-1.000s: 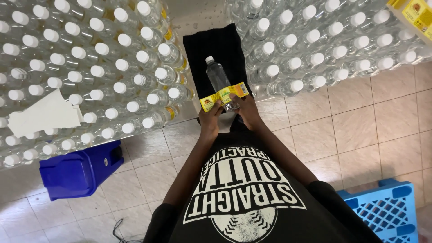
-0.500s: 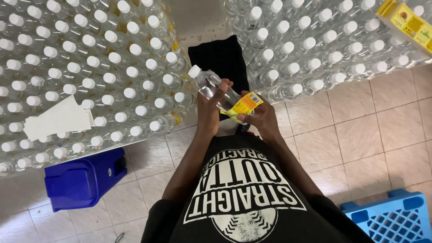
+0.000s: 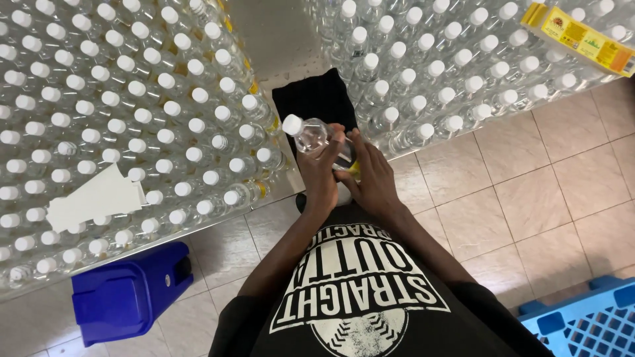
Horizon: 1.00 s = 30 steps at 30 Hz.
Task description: Manual application of adhesive labels to plastic water bottles in a production environment.
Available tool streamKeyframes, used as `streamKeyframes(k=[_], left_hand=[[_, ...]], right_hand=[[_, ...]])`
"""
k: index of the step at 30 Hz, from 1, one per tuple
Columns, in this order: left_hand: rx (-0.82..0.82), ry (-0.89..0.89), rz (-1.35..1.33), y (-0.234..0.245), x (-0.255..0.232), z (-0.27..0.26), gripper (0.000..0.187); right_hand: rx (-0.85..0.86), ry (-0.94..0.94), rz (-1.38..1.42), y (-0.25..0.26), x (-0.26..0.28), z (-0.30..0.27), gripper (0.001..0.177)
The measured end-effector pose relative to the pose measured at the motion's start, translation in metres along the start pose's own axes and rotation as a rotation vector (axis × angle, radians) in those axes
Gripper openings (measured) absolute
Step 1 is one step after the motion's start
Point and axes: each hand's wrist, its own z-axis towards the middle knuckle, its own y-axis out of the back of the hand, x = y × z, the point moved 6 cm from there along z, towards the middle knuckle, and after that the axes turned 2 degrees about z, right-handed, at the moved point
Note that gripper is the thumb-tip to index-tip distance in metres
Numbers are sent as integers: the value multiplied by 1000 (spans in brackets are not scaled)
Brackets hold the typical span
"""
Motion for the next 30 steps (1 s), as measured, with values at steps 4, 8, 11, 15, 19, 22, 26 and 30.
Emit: streamKeyframes(k=[4,8,11,15,19,22,26,30], left_hand=[[107,-57,45,-8,-17,-17,48],[175,-29,37,0,-14,-20,56],[287,-97,181,-2,-6,-23,79],[426,-318,474,-18,-8,-38,91],[422,-715,553,-29,-32,-53,116],[344,-1002,750,-20,-39,-73,88],[405,-1069,994,5,-5,-66,85],[314,-1166,1116,7,0,-62,75]], right_hand=[[243,-173,278,4,-11,-2,103],[419,-325,362,-11,-58,-59,98],[499,-302,208,-12,-62,-75,87],[384,-543,317,20,-25,-38,91],[13,-708,543,14,-31,-41,82],[-120,-754,656,25,-22,-18,73],[-252,-809,811,33,-22,-22,69],[-180,-713,764,57,26,3,71]])
